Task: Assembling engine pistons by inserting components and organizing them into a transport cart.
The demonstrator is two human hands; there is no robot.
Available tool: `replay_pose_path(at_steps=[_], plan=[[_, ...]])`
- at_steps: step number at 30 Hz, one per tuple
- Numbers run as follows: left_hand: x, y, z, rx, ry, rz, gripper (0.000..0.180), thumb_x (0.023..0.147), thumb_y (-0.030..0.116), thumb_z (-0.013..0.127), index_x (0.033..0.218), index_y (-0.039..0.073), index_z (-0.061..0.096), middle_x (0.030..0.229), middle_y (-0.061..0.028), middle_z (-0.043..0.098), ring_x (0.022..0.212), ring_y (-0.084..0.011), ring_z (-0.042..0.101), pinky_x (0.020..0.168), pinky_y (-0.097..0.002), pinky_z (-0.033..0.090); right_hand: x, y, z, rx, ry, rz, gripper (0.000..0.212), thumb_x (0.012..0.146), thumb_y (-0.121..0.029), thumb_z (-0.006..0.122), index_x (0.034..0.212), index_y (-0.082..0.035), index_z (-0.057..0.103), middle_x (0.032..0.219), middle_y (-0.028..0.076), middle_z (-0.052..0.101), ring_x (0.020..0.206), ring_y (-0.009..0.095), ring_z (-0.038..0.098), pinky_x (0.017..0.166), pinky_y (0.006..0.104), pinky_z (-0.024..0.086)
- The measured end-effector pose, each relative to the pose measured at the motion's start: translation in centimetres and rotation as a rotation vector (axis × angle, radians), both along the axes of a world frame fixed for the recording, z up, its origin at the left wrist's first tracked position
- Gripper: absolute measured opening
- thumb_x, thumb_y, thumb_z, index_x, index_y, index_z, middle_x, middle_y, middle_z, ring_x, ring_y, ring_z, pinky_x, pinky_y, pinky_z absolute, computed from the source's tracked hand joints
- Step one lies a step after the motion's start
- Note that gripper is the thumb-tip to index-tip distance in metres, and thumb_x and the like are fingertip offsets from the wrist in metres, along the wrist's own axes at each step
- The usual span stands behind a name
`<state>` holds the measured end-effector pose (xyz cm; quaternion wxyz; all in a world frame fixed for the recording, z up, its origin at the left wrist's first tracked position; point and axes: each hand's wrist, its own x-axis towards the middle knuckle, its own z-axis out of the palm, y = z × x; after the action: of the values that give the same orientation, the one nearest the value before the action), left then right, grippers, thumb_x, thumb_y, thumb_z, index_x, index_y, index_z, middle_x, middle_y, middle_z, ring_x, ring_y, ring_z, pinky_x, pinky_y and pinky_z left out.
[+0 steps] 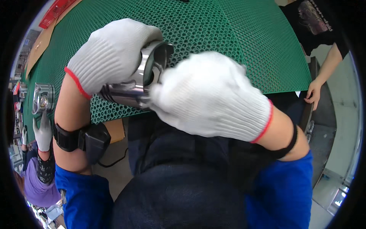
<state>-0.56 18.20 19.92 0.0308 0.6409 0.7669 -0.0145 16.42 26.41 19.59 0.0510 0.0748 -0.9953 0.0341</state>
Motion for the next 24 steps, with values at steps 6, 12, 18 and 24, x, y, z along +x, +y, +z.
replay_pose_path(at_steps=[6,12,18,24], plan=[[-3.4,-6.7,-2.5,0.546,-0.465,0.006,0.048,0.081,0.006,0.066,0.128,0.000,0.056,0.118,-0.0162,0.065,0.106,-0.0271,0.065,0.094,-0.0364,0.053,4.7,3.1,-2.3,-0.150,-0.158,-0.129,0.023,0.082,-0.026,0.065,0.068,-0.009,0.061,0.065,0.008,0.062,0.060,0.028,0.063,0.056,0.0389,0.051],[3.4,-12.0,-9.3,1.200,-1.258,0.562,0.050,0.100,0.031,0.045,0.140,0.002,0.038,0.139,-0.0187,0.046,0.123,-0.0230,0.051,0.101,-0.0344,0.047,6.1,1.5,-5.9,-0.795,-0.166,-0.123,0.016,0.082,-0.022,0.064,0.085,-0.007,0.070,0.078,0.012,0.066,0.073,0.030,0.066,0.066,0.0383,0.052],[2.8,-15.6,-10.1,1.008,-0.829,0.453,0.105,0.069,0.021,0.087,0.149,-0.004,0.023,0.129,-0.0198,0.054,0.110,-0.0270,0.060,0.095,-0.0377,0.049,4.4,-0.3,-4.9,-1.131,-0.441,0.027,0.018,0.085,-0.020,0.062,0.090,-0.004,0.070,0.086,0.012,0.070,0.081,0.028,0.068,0.074,0.0352,0.054],[-2.7,-12.6,-10.7,0.835,-0.575,0.282,0.057,0.081,0.015,0.074,0.132,0.003,0.052,0.119,-0.0135,0.064,0.111,-0.0246,0.061,0.098,-0.0353,0.048,8.0,0.6,-5.4,-1.378,-0.434,-0.380,0.034,0.086,-0.028,0.059,0.089,0.004,0.069,0.086,0.012,0.072,0.079,0.022,0.068,0.075,0.0321,0.054]])
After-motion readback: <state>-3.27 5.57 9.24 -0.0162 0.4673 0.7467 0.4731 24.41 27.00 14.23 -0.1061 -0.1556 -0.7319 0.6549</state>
